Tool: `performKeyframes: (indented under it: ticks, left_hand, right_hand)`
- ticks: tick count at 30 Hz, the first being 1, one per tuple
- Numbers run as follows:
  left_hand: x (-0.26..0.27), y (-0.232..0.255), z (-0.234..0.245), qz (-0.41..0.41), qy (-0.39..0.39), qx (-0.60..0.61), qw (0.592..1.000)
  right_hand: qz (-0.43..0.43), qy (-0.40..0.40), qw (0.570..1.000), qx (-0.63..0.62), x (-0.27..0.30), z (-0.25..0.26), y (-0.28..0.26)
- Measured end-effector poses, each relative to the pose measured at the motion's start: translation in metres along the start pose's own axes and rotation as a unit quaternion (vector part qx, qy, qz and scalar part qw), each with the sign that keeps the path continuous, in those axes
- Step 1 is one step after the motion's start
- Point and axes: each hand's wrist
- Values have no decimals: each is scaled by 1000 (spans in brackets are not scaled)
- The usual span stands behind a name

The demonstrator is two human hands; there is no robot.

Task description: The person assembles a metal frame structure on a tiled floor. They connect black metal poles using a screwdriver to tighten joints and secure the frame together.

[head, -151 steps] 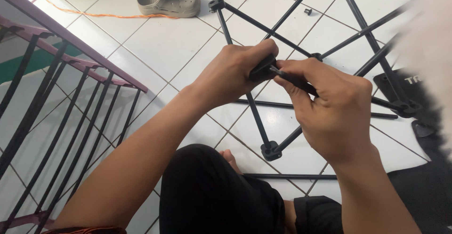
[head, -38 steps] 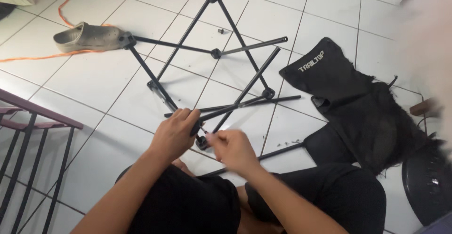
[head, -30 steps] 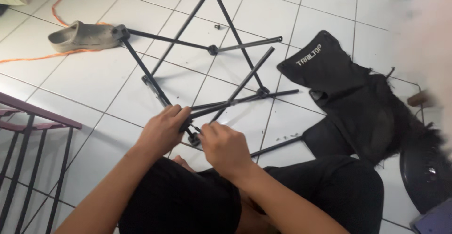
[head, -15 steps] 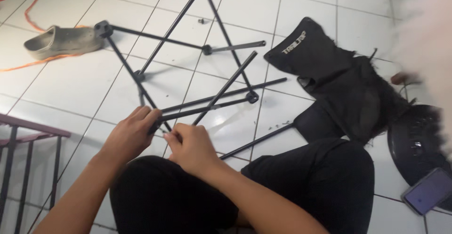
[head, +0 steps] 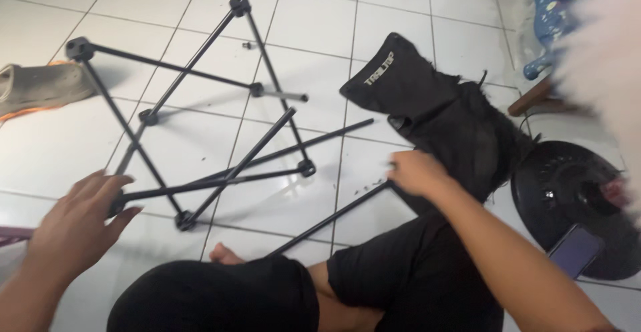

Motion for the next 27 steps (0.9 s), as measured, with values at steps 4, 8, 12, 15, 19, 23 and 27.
performKeyframes:
  ticks: [4,8,12,15,19,23,27]
  left_hand:
    - [-6,1,-17,-1,145,-11,989]
    - [6,17,-49,47,169,-38,984]
    - [6,99,-77,47,-134,-72,987]
    - [26,190,-89,-30,-424,-86,901]
    - [58,290,-99,-45,-337,17,940]
    - [67,327,-123,-18,-271,29,962]
    - [46,334,-159,15,-290,-35,956]
  right_hand:
    - [-126,28,992,-5,-50,-10,99]
    - [-149,-17,989,-13,-104,-40,136]
    - [-133,85,985,-64,-129,-60,185]
    - [-97,158,981,-50,-127,-45,211]
    - [-56,240,963,110,-100,75,239]
    - [-52,334,922,189,-30,185,281]
    - [-125,236,955,132,9,125,299]
Point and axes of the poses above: each hand's wrist, its own x-axis away from the middle knuckle, its own z-axis out of the back of the hand, y = z × x, and after that the axes turned 15 degrees about z, right-handed
